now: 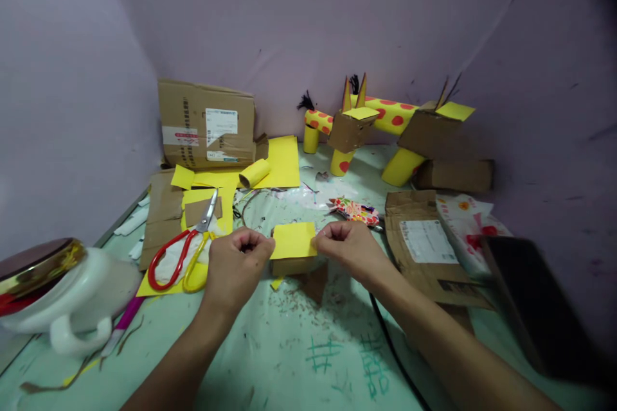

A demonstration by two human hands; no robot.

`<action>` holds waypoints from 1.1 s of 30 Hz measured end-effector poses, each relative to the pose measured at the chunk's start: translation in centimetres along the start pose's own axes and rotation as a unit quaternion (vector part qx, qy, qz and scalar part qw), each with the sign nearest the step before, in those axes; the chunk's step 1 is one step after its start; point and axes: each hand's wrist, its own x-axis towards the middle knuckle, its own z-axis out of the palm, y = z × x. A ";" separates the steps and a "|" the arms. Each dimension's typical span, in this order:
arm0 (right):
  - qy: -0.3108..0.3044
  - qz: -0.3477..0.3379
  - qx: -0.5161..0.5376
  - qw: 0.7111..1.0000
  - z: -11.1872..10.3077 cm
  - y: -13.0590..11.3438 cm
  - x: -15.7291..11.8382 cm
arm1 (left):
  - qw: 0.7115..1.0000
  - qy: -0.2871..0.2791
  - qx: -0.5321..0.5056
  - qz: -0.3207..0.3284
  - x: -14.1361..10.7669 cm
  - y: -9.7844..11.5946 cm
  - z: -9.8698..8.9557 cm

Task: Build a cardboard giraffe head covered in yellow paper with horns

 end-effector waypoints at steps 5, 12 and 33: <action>0.017 -0.002 -0.025 1.000 0.1 0.3 0.1 | 1.000 -0.001 0.019 -0.004 -0.1 0.0 0.1; 0.016 -0.017 -0.056 0.998 0.2 0.8 0.3 | 0.998 -0.002 0.057 -0.022 -0.1 -0.1 0.2; -0.140 -0.151 0.040 0.978 -1.3 1.5 0.5 | 0.989 -0.148 0.009 -0.012 0.9 -1.4 -1.9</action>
